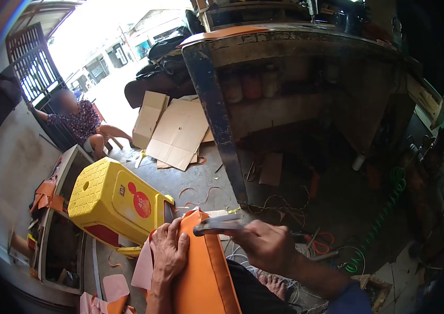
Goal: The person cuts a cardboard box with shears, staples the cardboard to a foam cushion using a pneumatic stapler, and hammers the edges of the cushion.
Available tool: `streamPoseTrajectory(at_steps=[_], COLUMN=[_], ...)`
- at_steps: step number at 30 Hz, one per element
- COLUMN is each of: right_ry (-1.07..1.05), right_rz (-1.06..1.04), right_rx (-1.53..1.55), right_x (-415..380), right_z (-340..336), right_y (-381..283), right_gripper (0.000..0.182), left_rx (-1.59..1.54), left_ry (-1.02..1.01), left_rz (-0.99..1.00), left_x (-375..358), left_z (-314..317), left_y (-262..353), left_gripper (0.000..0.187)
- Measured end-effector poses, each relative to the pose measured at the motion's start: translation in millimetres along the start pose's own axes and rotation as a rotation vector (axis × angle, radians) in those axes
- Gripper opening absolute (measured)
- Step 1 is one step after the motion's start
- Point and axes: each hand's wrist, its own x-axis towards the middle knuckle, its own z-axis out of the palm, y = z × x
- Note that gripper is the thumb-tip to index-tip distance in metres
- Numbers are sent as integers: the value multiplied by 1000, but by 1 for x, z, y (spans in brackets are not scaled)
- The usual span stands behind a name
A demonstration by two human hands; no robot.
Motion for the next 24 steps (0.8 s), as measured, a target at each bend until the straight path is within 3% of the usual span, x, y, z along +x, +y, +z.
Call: streamPoseTrajectory(at_steps=[1, 3, 6, 7, 9, 11, 13, 14, 17, 19, 21, 24], right_ry=[-194, -151, 217, 198, -77, -35, 163, -24, -45, 54, -94, -50], right_rz=[-48, -48, -29, -22, -47, -43, -45, -59, -96, -111, -84, -72], right_rx=[-162, -143, 76, 85, -145, -73, -33, -108, -109, -77, -135, -152], right_x=[5, 5, 6, 2, 4, 10, 15, 16, 24, 32, 35, 41], right_z=[0, 8, 20, 22, 21, 20, 20, 18, 15, 17, 19, 23], right_y=[0, 6, 14, 13, 15, 18, 17, 16, 15, 17, 16, 15], right_gripper=[48, 47, 42, 42, 44, 45, 43, 40, 41, 43, 46, 42], left_rx=[-8, 15, 24, 11, 18, 28, 36, 43, 13, -3, -28, -9], left_ry=[-3, 7, 27, 21, 7, 30, 13, -22, -34, 29, 25, 10], left_rz=[-7, 5, 33, 38, 15, 46, 35, 10, -16, 8, -11, -75], left_x=[0, -3, 4, -2, -2, -1, 4, -3, -4, -2, -5, -8], left_z=[-1, 2, 3, 3, 2, 3, 0, -1, 4, 11, 8, 7], left_y=[2, -2, -7, -7, -1, -5, 0, 2, -7, -16, -11, -17], left_gripper=[47, 47, 47, 47, 46, 46, 47, 48, 50, 51, 52, 52])
